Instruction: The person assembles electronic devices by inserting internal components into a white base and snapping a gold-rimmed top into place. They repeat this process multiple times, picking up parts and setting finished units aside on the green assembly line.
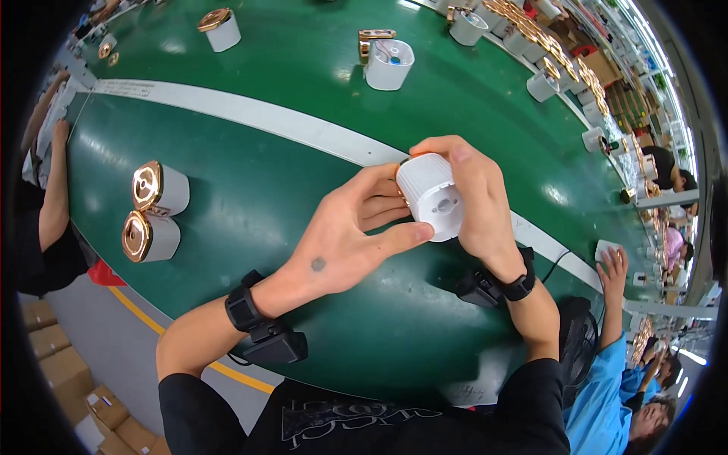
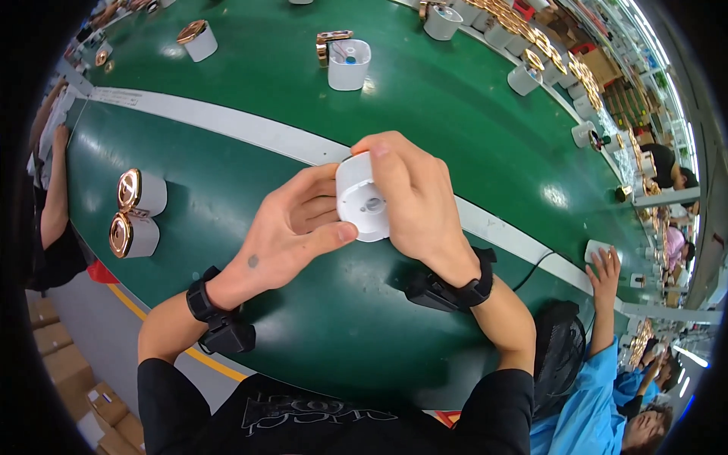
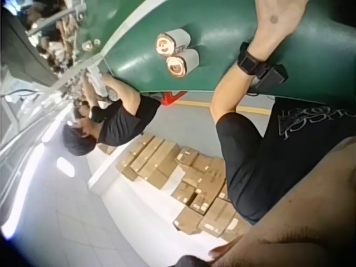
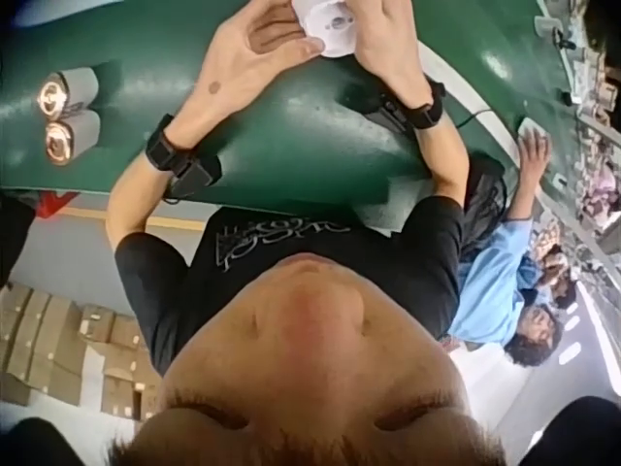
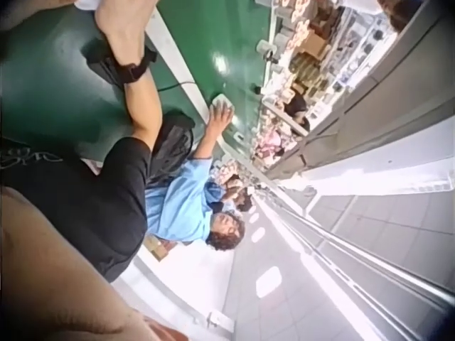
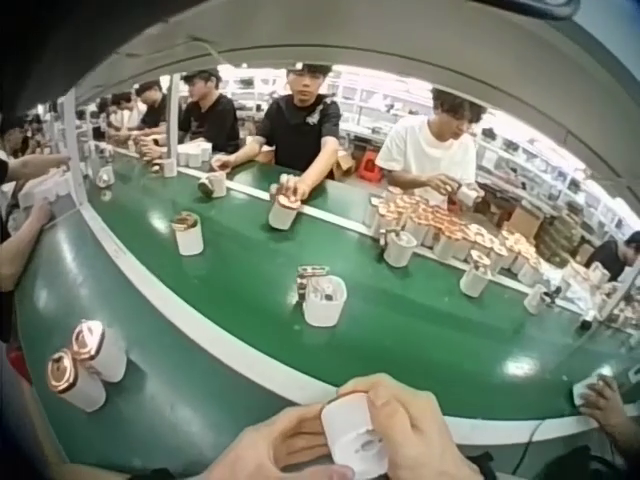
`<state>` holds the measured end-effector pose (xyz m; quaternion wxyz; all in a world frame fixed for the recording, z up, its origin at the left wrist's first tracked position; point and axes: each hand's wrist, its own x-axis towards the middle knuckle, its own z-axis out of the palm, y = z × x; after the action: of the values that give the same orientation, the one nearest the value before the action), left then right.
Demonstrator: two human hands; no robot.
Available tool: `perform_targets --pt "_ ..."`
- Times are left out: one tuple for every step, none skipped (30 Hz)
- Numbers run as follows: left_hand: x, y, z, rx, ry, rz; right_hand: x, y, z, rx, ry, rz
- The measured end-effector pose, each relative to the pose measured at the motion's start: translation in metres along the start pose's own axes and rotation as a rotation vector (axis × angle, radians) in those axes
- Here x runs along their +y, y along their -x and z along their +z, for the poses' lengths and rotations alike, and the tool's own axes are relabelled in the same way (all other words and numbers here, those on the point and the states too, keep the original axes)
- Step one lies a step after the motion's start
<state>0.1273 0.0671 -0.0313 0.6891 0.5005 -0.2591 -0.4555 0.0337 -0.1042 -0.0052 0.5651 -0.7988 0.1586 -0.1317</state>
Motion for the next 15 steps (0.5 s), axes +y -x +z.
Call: perform_targets --pt "0.001 -0.001 0.000 -0.016 0.007 -0.010 -0.003 0.000 0.000 0.011 0.035 0.002" --pt "0.002 -0.003 -0.001 -0.033 0.014 -0.019 -0.005 0.001 -0.001 0.027 0.030 0.005" --pt "0.002 -0.005 -0.002 -0.049 0.021 -0.027 -0.007 0.001 -0.002 0.026 0.089 0.025" --pt "0.003 -0.007 -0.004 -0.061 0.014 -0.032 -0.008 0.002 -0.003 0.023 0.148 0.045" --pt "0.004 -0.009 -0.007 -0.092 -0.007 -0.068 -0.008 0.002 -0.005 0.019 0.207 0.066" --pt "0.005 -0.011 -0.009 -0.114 -0.027 -0.105 -0.006 0.001 -0.006 0.026 0.201 0.066" --pt "0.005 -0.012 -0.011 -0.135 -0.047 -0.141 -0.005 0.000 -0.008 -0.006 0.230 0.092" --pt "0.004 -0.014 -0.012 -0.137 -0.053 -0.143 -0.004 -0.002 -0.009 -0.040 0.260 0.118" --pt "0.000 -0.017 -0.015 -0.140 -0.082 -0.162 -0.003 -0.003 -0.010 -0.075 0.289 0.142" --pt "-0.004 -0.019 -0.018 -0.142 -0.110 -0.180 -0.002 -0.004 -0.011 -0.076 0.285 0.139" --pt "-0.006 -0.020 -0.020 -0.145 -0.140 -0.194 -0.001 -0.006 -0.012 -0.083 0.300 0.140" --pt "-0.006 -0.020 -0.019 -0.141 -0.145 -0.190 -0.001 -0.007 -0.013 -0.092 0.316 0.139" --pt "-0.007 -0.019 -0.017 -0.119 -0.173 -0.155 -0.001 -0.009 -0.014 -0.102 0.332 0.138" --pt "-0.008 -0.018 -0.015 -0.095 -0.200 -0.118 0.000 -0.012 -0.016 -0.105 0.330 0.128" --pt "-0.008 -0.017 -0.014 -0.070 -0.227 -0.081 0.003 -0.014 -0.021 -0.020 0.358 0.032"
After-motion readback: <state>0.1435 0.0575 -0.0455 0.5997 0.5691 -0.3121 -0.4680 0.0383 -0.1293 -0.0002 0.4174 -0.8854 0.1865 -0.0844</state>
